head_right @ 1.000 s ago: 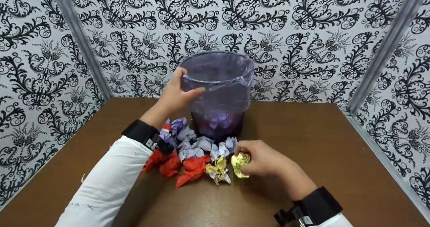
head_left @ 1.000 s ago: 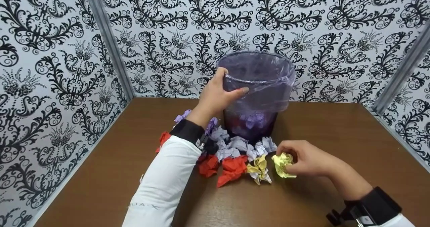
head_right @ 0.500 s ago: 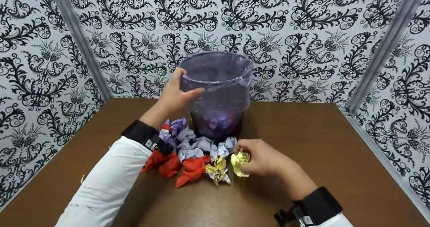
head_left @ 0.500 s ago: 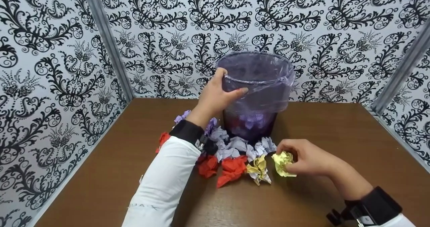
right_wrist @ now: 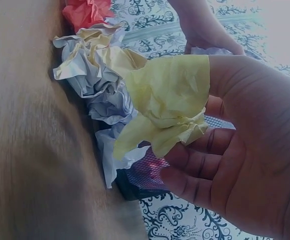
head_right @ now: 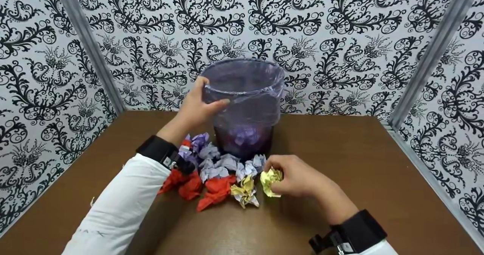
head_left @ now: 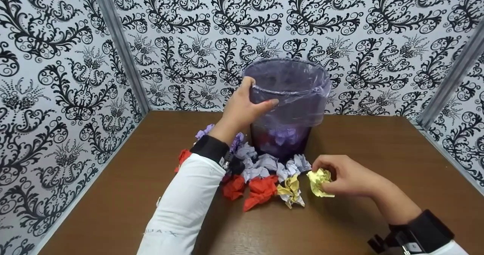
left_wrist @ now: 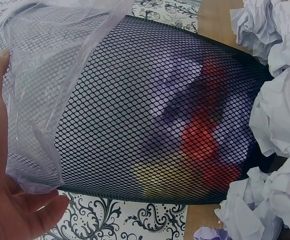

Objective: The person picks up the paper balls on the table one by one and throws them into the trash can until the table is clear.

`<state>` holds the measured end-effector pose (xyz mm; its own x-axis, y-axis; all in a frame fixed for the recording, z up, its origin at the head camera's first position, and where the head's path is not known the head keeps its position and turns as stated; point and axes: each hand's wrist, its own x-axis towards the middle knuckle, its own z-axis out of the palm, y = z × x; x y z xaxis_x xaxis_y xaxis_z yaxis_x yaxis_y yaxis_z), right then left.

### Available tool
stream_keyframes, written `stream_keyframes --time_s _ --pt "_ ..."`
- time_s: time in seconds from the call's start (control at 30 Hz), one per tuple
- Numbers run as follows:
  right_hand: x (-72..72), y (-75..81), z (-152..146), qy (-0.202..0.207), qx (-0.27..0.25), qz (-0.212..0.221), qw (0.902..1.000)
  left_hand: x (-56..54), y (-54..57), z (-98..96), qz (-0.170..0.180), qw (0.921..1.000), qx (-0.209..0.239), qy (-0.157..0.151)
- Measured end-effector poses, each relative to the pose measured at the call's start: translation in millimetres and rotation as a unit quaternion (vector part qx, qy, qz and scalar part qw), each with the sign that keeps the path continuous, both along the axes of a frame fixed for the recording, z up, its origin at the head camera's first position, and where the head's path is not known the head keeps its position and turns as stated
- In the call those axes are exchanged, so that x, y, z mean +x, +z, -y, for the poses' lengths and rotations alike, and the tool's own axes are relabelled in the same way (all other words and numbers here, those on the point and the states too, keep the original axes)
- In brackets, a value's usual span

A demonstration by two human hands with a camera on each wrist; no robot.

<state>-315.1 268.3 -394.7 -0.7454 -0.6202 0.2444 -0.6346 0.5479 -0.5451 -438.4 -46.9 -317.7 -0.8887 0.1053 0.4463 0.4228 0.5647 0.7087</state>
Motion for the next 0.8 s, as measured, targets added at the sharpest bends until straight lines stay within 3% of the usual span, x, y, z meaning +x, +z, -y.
stream_keyframes --time_s 0.47,0.8 --pt "6.6 15.2 -6 -0.018 -0.013 -0.035 0.9991 0.9 0.3 0.2 0.005 1.0 0.003 -0.002" --pt "13.6 29.0 -11 -0.018 -0.05 -0.058 0.9969 0.5 0.4 0.1 -0.004 1.0 0.004 -0.008"
